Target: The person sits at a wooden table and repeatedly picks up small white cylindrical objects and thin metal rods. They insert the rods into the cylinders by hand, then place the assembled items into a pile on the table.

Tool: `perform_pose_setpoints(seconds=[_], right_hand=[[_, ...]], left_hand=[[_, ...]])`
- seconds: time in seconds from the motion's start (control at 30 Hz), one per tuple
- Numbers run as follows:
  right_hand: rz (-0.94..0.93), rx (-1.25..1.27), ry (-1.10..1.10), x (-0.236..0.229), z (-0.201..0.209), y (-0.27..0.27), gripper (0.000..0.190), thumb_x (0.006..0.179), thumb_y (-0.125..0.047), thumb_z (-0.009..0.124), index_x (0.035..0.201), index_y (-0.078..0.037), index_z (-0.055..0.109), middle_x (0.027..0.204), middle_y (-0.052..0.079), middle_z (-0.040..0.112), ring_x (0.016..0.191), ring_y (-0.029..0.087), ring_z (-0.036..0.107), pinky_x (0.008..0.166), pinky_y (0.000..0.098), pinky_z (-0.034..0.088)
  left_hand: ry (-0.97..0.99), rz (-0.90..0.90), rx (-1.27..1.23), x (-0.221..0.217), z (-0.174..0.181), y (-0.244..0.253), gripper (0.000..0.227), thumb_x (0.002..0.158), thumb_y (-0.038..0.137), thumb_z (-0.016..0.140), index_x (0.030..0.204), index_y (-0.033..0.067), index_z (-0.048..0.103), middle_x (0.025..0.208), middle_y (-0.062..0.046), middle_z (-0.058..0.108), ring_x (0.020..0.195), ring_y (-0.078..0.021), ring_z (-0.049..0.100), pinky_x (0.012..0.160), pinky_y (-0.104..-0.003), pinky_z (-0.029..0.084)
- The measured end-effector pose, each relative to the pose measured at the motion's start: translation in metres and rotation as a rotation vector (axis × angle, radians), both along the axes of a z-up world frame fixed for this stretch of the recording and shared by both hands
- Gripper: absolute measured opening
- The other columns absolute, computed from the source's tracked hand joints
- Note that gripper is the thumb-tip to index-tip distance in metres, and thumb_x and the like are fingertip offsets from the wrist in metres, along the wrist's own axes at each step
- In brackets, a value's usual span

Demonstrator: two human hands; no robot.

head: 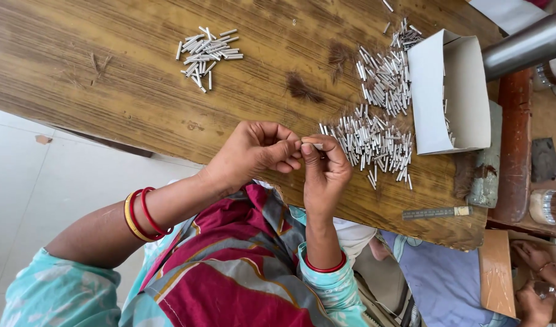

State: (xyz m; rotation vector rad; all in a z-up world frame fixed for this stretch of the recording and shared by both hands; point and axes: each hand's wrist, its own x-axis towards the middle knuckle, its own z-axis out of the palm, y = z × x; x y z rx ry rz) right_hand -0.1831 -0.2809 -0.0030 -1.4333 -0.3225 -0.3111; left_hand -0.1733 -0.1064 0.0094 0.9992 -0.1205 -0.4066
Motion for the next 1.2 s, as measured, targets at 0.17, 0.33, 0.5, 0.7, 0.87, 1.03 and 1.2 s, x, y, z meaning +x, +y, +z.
perform_pose_setpoints(seconds=[0.17,0.33,0.5,0.7,0.87,1.03,1.2], right_hand=[[-0.093,-0.117,-0.016,0.000,0.005,0.003,0.009,0.107,-0.009,0.069,0.106,0.000,0.065,0.100,0.004,0.067,0.089,0.011,0.066,0.083,0.0256,0.057],[0.016,0.178,0.143,0.005,0.004,0.003,0.014,0.103,-0.013,0.070,0.103,0.001,0.067,0.095,0.005,0.068,0.081,0.011,0.065,0.078,0.0297,0.061],[0.014,0.132,0.146,0.003,0.005,0.005,0.016,0.102,-0.014,0.072,0.102,0.001,0.067,0.093,0.005,0.068,0.081,0.012,0.066,0.079,0.0287,0.060],[0.004,0.096,0.146,0.003,0.008,0.004,0.016,0.101,-0.013,0.074,0.102,0.002,0.069,0.092,0.004,0.070,0.081,0.012,0.068,0.080,0.0288,0.061],[0.017,0.041,0.164,0.003,0.011,0.000,0.014,0.101,-0.011,0.073,0.104,0.002,0.070,0.091,0.006,0.072,0.081,0.013,0.070,0.080,0.0283,0.061],[0.096,-0.041,0.142,0.006,0.015,-0.006,0.010,0.099,-0.006,0.075,0.105,0.001,0.072,0.095,0.006,0.074,0.084,0.012,0.070,0.081,0.0265,0.059],[0.137,-0.076,0.143,0.008,0.017,-0.009,0.011,0.096,-0.004,0.077,0.105,0.000,0.073,0.097,0.005,0.074,0.084,0.011,0.070,0.080,0.0266,0.060]], left_hand=[[-0.464,0.214,0.583,-0.015,0.029,0.001,0.014,0.099,0.006,0.069,0.112,0.0017,0.074,0.090,-0.009,0.080,0.082,-0.0190,0.075,0.072,-0.030,0.061],[-0.788,0.373,0.908,-0.023,0.039,0.001,0.065,0.092,0.004,0.066,0.152,0.0202,0.049,0.100,-0.010,0.076,0.086,-0.0307,0.074,0.072,-0.042,0.059],[-0.811,0.378,0.933,-0.025,0.032,0.002,0.070,0.094,0.008,0.067,0.158,0.0230,0.040,0.097,-0.010,0.074,0.085,-0.0311,0.073,0.072,-0.044,0.059],[-0.819,0.378,0.930,-0.025,0.032,0.002,0.069,0.095,0.008,0.067,0.157,0.0228,0.041,0.099,-0.009,0.075,0.086,-0.0303,0.073,0.072,-0.043,0.059],[-0.870,0.384,0.914,-0.026,0.034,0.006,0.069,0.095,0.006,0.066,0.157,0.0216,0.041,0.106,-0.008,0.075,0.091,-0.0290,0.073,0.075,-0.042,0.059],[-0.888,0.322,0.990,-0.025,0.033,0.010,0.076,0.089,0.003,0.066,0.158,0.0198,0.039,0.097,-0.005,0.073,0.085,-0.0265,0.071,0.073,-0.042,0.058],[-0.909,0.312,1.019,-0.026,0.036,0.012,0.077,0.088,0.004,0.066,0.158,0.0194,0.039,0.093,-0.005,0.072,0.082,-0.0267,0.070,0.071,-0.042,0.058]])
